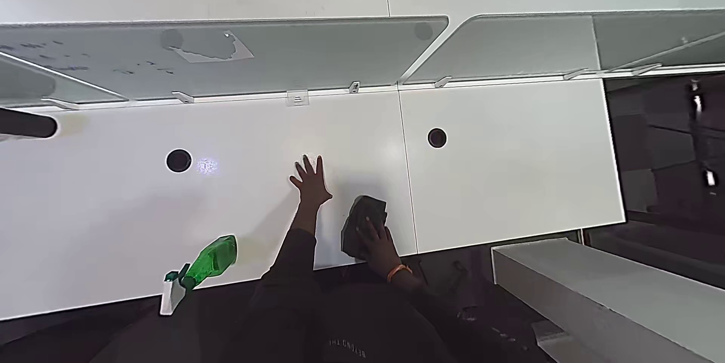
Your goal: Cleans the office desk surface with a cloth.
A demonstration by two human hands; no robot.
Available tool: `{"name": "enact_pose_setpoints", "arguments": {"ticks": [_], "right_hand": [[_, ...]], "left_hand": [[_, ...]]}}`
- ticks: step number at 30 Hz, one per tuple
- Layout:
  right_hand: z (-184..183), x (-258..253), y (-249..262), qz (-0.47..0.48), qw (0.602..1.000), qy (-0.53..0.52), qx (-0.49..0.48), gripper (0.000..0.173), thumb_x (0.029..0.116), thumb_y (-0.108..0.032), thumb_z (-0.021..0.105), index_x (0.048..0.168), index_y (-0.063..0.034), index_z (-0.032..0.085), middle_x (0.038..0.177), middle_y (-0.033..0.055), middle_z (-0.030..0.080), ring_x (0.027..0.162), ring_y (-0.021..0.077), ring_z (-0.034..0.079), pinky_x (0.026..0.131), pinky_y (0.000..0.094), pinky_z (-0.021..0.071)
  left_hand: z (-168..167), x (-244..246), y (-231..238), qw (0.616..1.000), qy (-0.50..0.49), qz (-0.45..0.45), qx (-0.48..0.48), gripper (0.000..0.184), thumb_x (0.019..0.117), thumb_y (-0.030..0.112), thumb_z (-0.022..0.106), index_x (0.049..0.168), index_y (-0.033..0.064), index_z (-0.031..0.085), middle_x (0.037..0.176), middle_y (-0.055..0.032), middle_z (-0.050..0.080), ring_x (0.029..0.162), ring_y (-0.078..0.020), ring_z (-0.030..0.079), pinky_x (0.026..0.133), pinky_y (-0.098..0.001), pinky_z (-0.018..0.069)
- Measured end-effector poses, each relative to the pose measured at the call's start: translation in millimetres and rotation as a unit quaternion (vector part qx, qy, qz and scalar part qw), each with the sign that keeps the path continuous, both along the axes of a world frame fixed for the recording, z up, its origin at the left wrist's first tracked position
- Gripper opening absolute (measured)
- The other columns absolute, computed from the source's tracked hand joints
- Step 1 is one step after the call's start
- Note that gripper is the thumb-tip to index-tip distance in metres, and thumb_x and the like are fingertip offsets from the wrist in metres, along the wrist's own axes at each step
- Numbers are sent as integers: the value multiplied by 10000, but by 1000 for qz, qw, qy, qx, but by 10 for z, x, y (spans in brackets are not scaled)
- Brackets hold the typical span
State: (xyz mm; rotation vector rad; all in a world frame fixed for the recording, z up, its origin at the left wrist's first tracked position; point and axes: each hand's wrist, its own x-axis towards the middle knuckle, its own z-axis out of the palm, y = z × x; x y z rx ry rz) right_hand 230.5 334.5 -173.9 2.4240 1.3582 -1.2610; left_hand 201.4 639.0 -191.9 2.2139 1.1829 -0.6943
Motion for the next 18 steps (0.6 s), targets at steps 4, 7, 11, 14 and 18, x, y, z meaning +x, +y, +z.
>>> {"name": "enact_pose_setpoints", "arguments": {"ticks": [4, 7, 11, 14, 18], "right_hand": [[5, -179, 20, -2, 1000, 0, -24, 748, 937, -429, 664, 1611, -376, 344, 1734, 141, 113, 1562, 492, 119, 1215, 709, 145], [14, -71, 215, 15, 1000, -1, -22, 788, 911, -427, 697, 1610, -393, 334, 1739, 130, 92, 1556, 503, 125, 1213, 710, 160], [-82, 145, 673, 41, 999, -6, 13, 859, 854, -416, 762, 1602, -416, 340, 1742, 116, 79, 1563, 503, 75, 1209, 714, 161], [-138, 372, 1166, 37, 998, -19, 41, 898, 815, -403, 774, 1602, -416, 341, 1744, 103, 81, 1565, 498, 61, 1203, 719, 166], [-136, 683, 1886, 16, 998, -36, 45, 942, 781, -363, 770, 1611, -404, 325, 1742, 104, 94, 1566, 497, 57, 1203, 713, 165]], "left_hand": [[21, -322, 341, 996, 69, 43, 39, 1534, 479, 423, 986, 1667, 269, 29, 1687, -257, -163, 1513, -601, -56, 1043, -882, 165], [-23, -435, 462, 994, 92, 39, 31, 1610, 432, 465, 998, 1664, 284, -22, 1678, -266, -190, 1502, -622, -54, 1024, -885, 194], [-51, -409, 466, 994, 105, 33, -1, 1673, 423, 459, 1008, 1656, 227, -98, 1636, -291, -287, 1474, -657, -115, 989, -889, 247], [-59, -362, 494, 992, 119, 32, -19, 1700, 410, 469, 1011, 1651, 216, -123, 1618, -296, -324, 1462, -667, -144, 987, -900, 231], [-74, -309, 517, 988, 140, 48, -35, 1724, 378, 430, 1022, 1650, 242, -127, 1614, -270, -353, 1461, -656, -179, 987, -910, 203]]}}
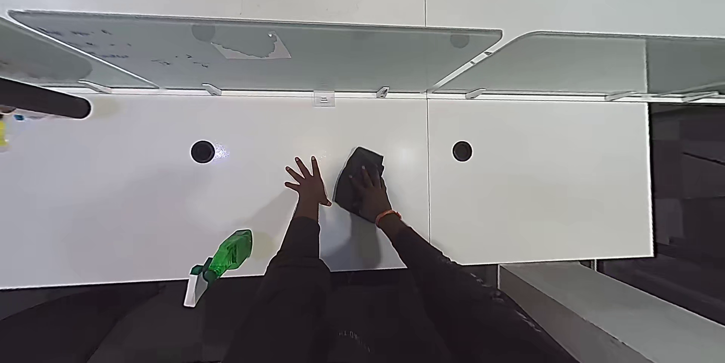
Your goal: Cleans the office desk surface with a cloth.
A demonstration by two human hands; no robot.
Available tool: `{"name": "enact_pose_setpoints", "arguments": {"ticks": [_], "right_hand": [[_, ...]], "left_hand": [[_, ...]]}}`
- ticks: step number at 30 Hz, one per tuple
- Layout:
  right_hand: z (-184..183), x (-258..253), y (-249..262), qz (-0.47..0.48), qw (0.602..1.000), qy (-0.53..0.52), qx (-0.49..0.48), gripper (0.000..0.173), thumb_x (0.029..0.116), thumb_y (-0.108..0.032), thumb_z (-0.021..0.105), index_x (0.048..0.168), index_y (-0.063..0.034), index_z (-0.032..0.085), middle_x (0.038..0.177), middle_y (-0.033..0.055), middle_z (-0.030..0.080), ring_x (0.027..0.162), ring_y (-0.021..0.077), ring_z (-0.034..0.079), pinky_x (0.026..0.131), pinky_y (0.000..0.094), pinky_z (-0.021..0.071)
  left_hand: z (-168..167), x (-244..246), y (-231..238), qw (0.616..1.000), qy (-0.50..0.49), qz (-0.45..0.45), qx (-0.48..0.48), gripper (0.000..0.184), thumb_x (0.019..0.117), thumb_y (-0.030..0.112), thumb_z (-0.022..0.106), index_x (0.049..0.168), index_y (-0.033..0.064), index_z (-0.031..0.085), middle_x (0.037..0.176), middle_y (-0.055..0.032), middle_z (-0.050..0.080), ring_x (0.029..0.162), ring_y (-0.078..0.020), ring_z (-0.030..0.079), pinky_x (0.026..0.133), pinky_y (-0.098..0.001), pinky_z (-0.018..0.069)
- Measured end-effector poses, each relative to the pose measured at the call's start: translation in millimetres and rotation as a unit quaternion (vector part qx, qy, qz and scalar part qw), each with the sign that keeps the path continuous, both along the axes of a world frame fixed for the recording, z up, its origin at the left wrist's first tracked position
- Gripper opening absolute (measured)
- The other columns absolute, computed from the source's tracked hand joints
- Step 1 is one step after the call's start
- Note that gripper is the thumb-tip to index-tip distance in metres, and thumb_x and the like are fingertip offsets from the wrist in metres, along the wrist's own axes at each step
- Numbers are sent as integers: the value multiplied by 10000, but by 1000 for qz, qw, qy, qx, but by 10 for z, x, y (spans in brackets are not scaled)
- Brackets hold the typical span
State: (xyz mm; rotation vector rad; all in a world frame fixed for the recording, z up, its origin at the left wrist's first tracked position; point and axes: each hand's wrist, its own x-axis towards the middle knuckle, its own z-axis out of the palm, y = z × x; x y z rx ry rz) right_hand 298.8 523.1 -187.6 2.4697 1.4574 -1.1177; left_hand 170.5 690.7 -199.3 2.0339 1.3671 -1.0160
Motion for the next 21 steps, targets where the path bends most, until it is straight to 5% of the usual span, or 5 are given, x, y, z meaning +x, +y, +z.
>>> {"name": "enact_pose_setpoints", "arguments": {"ticks": [7, 12, 21], "right_hand": [[-62, 671, 1184, -37, 998, -31, 49, 969, 756, -399, 878, 1585, -391, 378, 1737, 114, 101, 1544, 529, 106, 1140, 742, 292], [-191, 1063, 1838, -24, 997, -55, 49, 996, 742, -442, 867, 1597, -389, 359, 1735, 130, 102, 1547, 530, 91, 1137, 735, 295], [-216, 1247, 2117, -10, 997, -70, 44, 983, 747, -493, 842, 1596, -393, 357, 1729, 129, 142, 1552, 506, 114, 1171, 710, 261]], "left_hand": [[-18, 35, 38, 999, -6, 24, -20, 1689, 410, 389, 1014, 1649, 270, -128, 1609, -278, -356, 1448, -664, -201, 978, -925, 174], [-16, 42, 53, 999, -11, 35, -29, 1683, 416, 398, 1005, 1645, 290, -140, 1609, -271, -362, 1444, -661, -218, 981, -928, 149], [-46, 65, 46, 999, -7, 40, -17, 1670, 418, 383, 997, 1645, 306, -133, 1614, -265, -358, 1444, -662, -215, 985, -926, 145]]}}
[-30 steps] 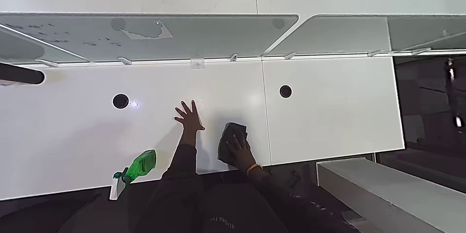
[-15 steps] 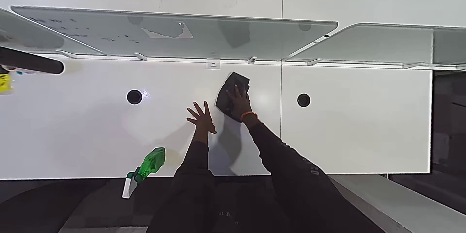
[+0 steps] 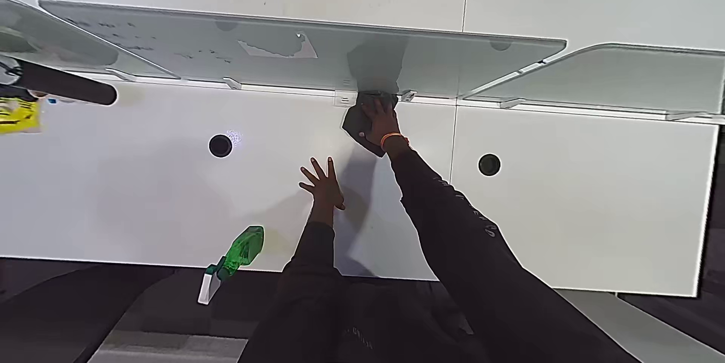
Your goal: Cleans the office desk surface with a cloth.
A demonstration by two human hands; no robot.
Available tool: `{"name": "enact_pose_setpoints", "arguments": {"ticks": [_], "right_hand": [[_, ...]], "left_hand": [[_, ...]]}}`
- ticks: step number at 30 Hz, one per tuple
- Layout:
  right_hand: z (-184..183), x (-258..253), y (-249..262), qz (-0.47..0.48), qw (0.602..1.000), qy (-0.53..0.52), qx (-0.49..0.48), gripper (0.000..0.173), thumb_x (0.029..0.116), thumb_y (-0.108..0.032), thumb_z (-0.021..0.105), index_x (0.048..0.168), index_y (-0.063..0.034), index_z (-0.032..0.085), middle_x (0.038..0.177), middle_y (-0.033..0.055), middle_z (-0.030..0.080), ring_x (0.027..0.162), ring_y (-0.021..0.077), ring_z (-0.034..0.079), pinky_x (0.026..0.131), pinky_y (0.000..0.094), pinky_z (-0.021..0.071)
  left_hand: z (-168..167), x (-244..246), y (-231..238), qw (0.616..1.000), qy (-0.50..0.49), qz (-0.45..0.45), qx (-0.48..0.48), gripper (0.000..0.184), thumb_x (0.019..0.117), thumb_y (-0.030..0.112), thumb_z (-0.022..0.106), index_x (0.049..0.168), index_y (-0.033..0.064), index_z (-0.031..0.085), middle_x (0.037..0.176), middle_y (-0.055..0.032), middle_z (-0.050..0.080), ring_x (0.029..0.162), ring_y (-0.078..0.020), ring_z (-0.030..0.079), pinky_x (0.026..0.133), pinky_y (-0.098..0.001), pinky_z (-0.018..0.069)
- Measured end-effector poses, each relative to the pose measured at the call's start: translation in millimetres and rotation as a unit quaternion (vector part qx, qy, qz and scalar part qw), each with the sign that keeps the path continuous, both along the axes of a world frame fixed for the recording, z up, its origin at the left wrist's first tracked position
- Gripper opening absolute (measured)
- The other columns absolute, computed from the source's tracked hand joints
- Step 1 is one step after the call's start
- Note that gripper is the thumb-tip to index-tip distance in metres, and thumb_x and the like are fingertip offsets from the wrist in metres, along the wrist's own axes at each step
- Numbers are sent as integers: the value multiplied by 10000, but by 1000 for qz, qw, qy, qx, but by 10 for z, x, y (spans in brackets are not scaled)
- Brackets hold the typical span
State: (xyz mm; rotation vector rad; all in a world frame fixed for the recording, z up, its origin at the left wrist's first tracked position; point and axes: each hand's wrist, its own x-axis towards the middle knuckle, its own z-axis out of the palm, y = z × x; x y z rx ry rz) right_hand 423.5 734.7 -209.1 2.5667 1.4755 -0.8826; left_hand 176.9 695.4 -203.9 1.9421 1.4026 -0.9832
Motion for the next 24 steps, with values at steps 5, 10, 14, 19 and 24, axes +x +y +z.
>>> {"name": "enact_pose_setpoints", "arguments": {"ticks": [5, 10, 14, 19, 24], "right_hand": [[-9, 31, -11, 2, 1000, 2, 4, 972, 729, -499, 847, 1579, -407, 383, 1728, 115, 156, 1559, 484, 114, 1173, 691, 267], [11, -21, -304, -21, 999, 12, 30, 907, 813, -519, 790, 1597, -319, 381, 1732, 123, 138, 1554, 487, 139, 1176, 681, 263], [38, -229, -968, -60, 997, 20, 54, 880, 844, -506, 781, 1598, -275, 390, 1720, 161, 164, 1544, 515, 149, 1176, 709, 263], [198, -736, -2049, -43, 996, 70, -18, 809, 905, -446, 713, 1616, -301, 355, 1729, 158, 123, 1565, 484, 107, 1227, 691, 157], [281, -1383, -3038, -2, 995, 84, -59, 797, 880, -328, 736, 1599, -313, 393, 1729, 145, 142, 1552, 505, 146, 1205, 710, 189]], "left_hand": [[10, -1, -18, 1000, -2, 2, -2, 1653, 440, 373, 993, 1644, 301, -137, 1608, -278, -358, 1439, -665, -223, 978, -930, 156], [-13, -15, -12, 1000, -7, 0, 3, 1676, 440, 368, 1004, 1638, 287, -165, 1591, -287, -383, 1428, -668, -246, 966, -939, 139], [-5, -2, -22, 1000, 2, -11, 6, 1701, 424, 391, 1009, 1635, 270, -180, 1586, -284, -392, 1432, -668, -237, 960, -939, 156], [19, 5, -26, 1000, 4, -8, 8, 1676, 440, 384, 1006, 1642, 264, -157, 1594, -280, -382, 1440, -661, -229, 970, -926, 176], [11, 17, -23, 1000, 8, -10, 6, 1671, 441, 389, 1003, 1644, 259, -149, 1595, -280, -381, 1439, -666, -224, 975, -924, 175]]}}
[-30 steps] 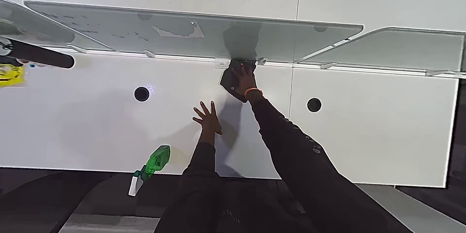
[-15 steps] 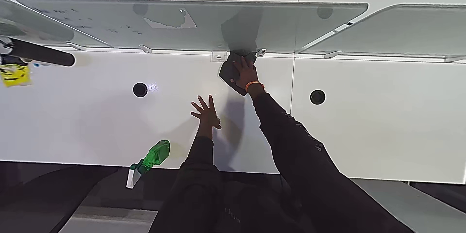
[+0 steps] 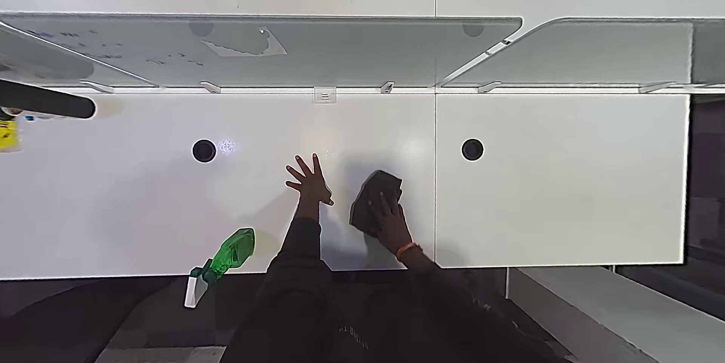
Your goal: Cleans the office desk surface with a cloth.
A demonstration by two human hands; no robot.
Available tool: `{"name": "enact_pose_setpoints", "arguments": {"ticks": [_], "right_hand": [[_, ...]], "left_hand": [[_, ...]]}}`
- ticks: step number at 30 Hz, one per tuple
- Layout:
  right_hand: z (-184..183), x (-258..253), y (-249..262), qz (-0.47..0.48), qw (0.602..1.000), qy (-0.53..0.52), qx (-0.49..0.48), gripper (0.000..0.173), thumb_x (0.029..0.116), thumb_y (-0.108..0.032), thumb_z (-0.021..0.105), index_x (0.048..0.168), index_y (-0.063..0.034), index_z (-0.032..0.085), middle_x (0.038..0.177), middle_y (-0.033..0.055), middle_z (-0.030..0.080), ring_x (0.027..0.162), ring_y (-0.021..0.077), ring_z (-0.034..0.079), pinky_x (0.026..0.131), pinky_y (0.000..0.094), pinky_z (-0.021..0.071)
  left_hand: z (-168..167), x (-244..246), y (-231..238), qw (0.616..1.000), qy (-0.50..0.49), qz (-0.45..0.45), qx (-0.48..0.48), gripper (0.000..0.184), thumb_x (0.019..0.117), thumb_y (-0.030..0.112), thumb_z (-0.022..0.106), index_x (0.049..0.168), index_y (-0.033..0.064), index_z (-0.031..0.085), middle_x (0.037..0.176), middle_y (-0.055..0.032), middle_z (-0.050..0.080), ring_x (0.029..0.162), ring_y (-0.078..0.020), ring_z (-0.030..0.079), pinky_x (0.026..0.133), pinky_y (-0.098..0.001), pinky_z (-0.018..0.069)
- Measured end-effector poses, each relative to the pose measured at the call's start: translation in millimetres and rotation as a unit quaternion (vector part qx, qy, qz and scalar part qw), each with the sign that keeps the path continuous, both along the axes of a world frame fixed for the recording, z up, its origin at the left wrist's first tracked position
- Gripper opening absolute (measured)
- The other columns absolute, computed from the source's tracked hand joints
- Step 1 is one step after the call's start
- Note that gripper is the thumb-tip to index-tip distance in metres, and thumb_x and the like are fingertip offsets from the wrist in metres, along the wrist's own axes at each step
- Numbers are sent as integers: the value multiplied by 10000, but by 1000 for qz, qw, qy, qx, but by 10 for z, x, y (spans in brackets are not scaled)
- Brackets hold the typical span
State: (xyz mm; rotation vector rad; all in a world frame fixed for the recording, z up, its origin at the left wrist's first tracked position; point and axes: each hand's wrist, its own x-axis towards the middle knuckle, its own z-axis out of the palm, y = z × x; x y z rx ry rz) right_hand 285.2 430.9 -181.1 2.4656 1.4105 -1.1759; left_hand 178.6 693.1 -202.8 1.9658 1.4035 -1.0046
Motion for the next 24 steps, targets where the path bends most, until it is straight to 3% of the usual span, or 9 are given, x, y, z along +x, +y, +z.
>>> {"name": "enact_pose_setpoints", "arguments": {"ticks": [2, 6, 10, 14, 17, 20, 24], "right_hand": [[-2, -145, -124, 1, 1000, 5, -27, 816, 886, -343, 743, 1610, -327, 368, 1737, 133, 104, 1566, 486, 107, 1221, 694, 161], [-75, -120, 96, -5, 1000, -6, -6, 882, 821, -363, 796, 1600, -346, 383, 1736, 139, 104, 1564, 499, 84, 1211, 706, 174], [-136, 109, 641, 0, 1000, -13, 28, 920, 786, -308, 800, 1602, -348, 376, 1736, 132, 111, 1566, 497, 72, 1209, 714, 156], [-126, 449, 1343, 4, 1000, -14, 23, 929, 793, -358, 794, 1608, -377, 348, 1742, 111, 89, 1578, 471, 21, 1220, 699, 143], [-129, 641, 1788, -17, 999, -16, 37, 918, 799, -390, 831, 1596, -368, 375, 1746, 86, 68, 1580, 456, 22, 1211, 687, 201], [-149, 730, 2074, -23, 997, -46, 58, 944, 753, -370, 880, 1574, -352, 414, 1737, 93, 121, 1553, 499, 100, 1162, 712, 278], [-166, 792, 2092, 9, 995, -65, 73, 956, 737, -364, 893, 1570, -344, 424, 1727, 110, 166, 1558, 487, 118, 1200, 721, 173]], "left_hand": [[1, -2, 4, 1000, 1, 2, -1, 1661, 448, 397, 999, 1646, 262, -144, 1597, -277, -379, 1440, -667, -219, 981, -918, 179], [0, -7, -4, 1000, -4, 5, 0, 1658, 443, 387, 998, 1647, 271, -136, 1597, -283, -374, 1436, -671, -222, 978, -923, 169], [-1, -10, 5, 1000, 0, 6, -4, 1662, 450, 396, 1001, 1642, 285, -153, 1595, -276, -382, 1437, -666, -229, 982, -925, 157], [4, -7, 14, 1000, -6, 9, -2, 1669, 434, 389, 1006, 1646, 283, -136, 1603, -289, -359, 1445, -668, -203, 983, -920, 172], [15, -4, 15, 1000, 1, 3, -5, 1673, 429, 392, 1003, 1645, 279, -140, 1602, -285, -364, 1442, -673, -201, 972, -921, 190], [-2, -2, 10, 1000, 3, -2, -4, 1687, 415, 395, 1009, 1646, 274, -139, 1603, -280, -367, 1443, -671, -201, 962, -926, 196], [-25, -15, 4, 1000, 3, -1, -1, 1703, 407, 388, 1014, 1643, 272, -150, 1593, -283, -381, 1439, -666, -224, 955, -936, 179]]}}
